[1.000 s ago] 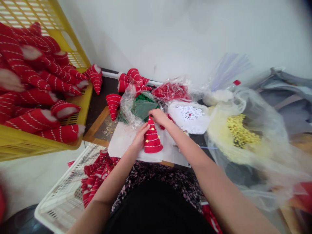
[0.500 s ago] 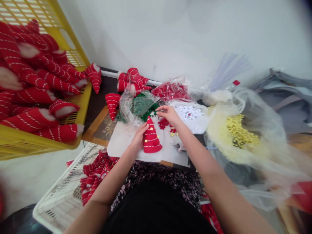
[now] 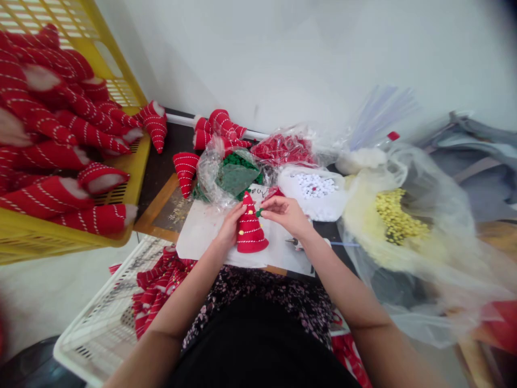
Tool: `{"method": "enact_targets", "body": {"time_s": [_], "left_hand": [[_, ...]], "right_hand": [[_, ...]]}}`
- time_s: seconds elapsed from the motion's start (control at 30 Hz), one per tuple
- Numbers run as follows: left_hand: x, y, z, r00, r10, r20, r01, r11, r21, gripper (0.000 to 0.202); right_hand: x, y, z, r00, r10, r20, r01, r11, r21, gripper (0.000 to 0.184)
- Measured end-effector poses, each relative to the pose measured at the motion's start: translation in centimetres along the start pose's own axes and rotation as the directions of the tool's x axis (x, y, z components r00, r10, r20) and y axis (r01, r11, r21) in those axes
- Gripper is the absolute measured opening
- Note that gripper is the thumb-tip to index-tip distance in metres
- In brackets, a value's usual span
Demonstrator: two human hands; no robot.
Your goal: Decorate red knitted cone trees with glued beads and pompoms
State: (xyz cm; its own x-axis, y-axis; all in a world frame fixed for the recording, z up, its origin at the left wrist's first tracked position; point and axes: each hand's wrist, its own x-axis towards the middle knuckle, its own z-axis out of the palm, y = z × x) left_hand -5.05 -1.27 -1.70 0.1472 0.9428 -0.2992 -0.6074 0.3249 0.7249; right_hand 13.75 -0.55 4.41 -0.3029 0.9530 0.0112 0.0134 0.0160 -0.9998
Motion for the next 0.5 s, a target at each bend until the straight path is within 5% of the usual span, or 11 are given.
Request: {"method": "enact_targets", "body": {"time_s": [0.2, 0.5], "left_hand": [[0.04, 0.14, 0.08, 1.0, -0.005, 0.016, 0.005, 1.0, 0.005, 0.041], [-0.26, 0.41, 0.35, 0.999, -0.021, 0.028, 0.021, 1.0, 0.006, 0.044]], "right_hand": [[-0.64, 0.61, 0.89, 0.999, -0.016, 0.031, 0.019, 0.996, -0.085, 0.025], [-1.05, 0.25, 0.04, 0.995, -0.03, -0.09, 0.027, 0.999, -0.035, 0.028]]}}
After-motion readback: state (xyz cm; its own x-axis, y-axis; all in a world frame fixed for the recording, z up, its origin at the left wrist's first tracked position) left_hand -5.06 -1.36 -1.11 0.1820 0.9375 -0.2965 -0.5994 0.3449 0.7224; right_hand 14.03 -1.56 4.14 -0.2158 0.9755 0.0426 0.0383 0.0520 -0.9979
